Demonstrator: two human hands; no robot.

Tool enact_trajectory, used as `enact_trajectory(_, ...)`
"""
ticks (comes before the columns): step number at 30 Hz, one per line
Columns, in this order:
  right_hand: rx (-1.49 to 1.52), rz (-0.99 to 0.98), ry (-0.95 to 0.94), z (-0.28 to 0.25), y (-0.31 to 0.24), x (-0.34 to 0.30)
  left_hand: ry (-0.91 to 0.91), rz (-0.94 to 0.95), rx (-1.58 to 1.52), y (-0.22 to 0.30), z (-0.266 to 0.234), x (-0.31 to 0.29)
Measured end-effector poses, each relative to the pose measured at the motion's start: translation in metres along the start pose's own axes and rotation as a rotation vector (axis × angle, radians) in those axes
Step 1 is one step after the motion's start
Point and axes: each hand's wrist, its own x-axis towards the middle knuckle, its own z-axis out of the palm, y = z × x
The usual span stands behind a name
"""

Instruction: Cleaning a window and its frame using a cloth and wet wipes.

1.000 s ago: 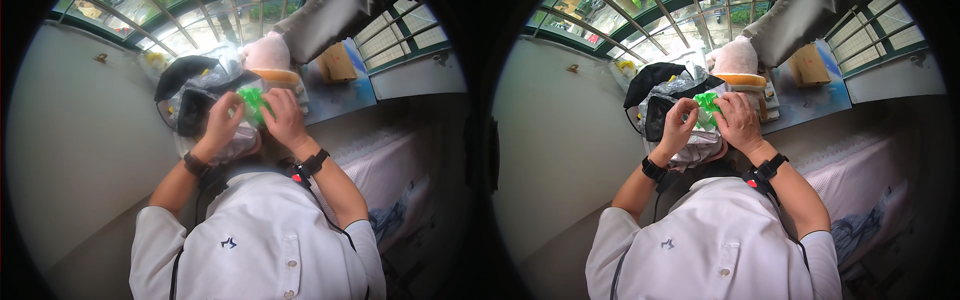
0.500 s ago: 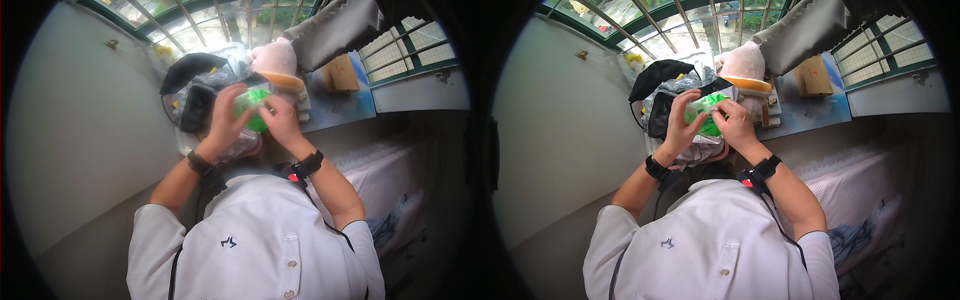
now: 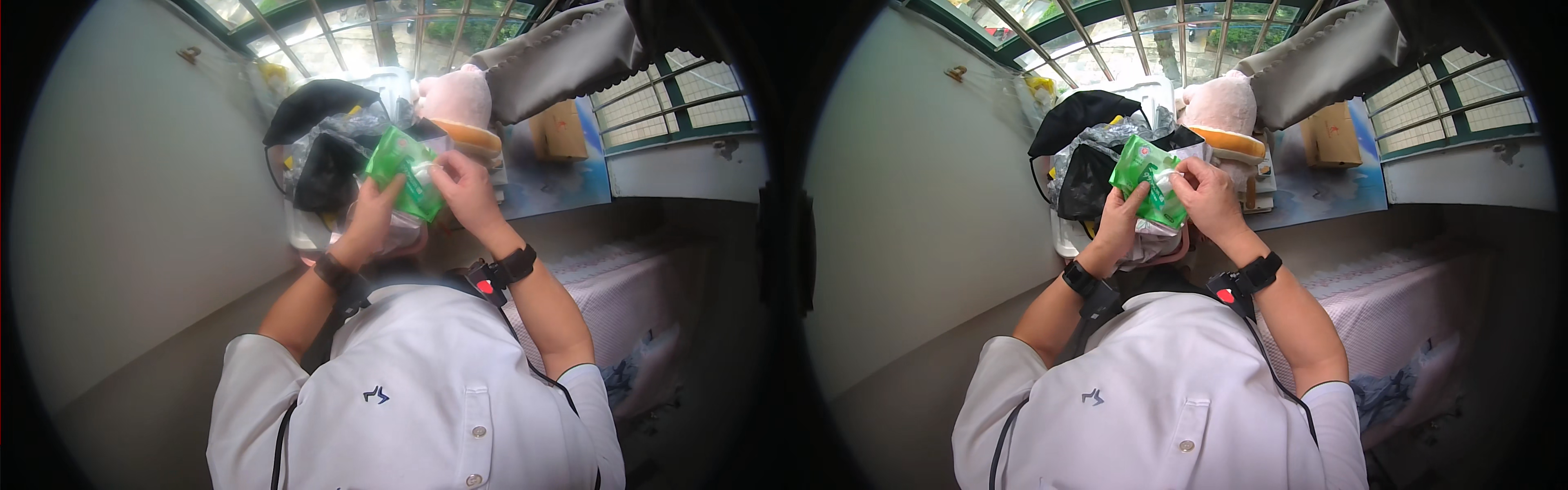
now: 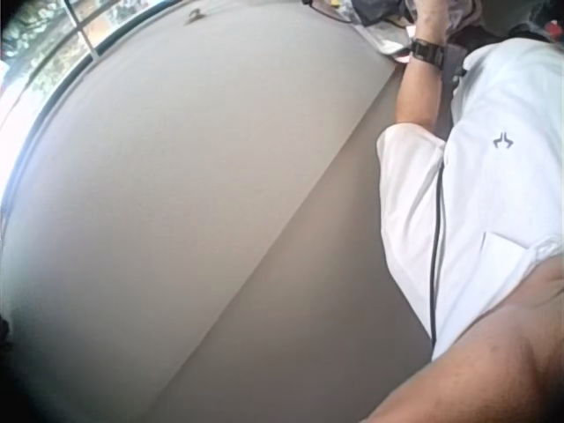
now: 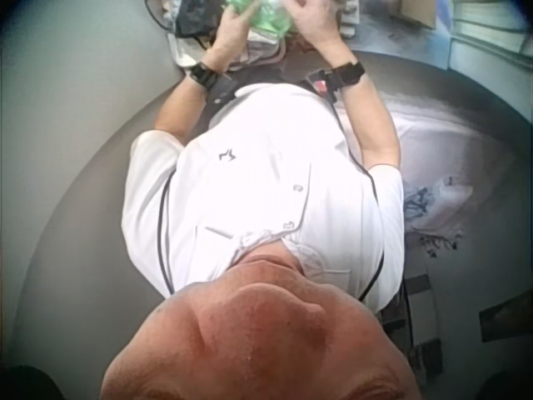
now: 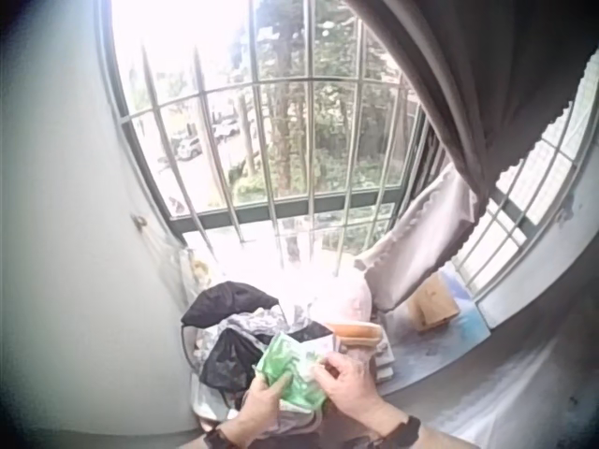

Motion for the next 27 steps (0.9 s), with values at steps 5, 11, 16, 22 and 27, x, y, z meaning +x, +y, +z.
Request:
enact_trajectory(5, 0.265, 0.119, 0.04, -0.001, 0.01, -0.005, 0.036, -0.07, -0.105, 0.004, -0.015, 0.013)
enact_trajectory(11, 0.64, 0.274, 0.154, -0.006, 0.011, -0.008, 0.085, -0.059, -0.054, 0.003, -0.022, 0.018)
enact_trajectory(16, 0.63, 0.164, 0.207, -0.01, 0.002, -0.006, 0.073, -0.049, -0.169, 0.001, -0.019, 0.019)
enact_trajectory(22, 0.717, 0.114, 0.442, -0.023, -0.009, 0.002, 0.126, -0.032, -0.144, -0.002, -0.024, 0.018)
enact_trajectory(27, 0.651, 0.034, 0.394, -0.05, -0.007, 0.017, 0.158, -0.085, -0.179, 0.008, -0.034, 0.012)
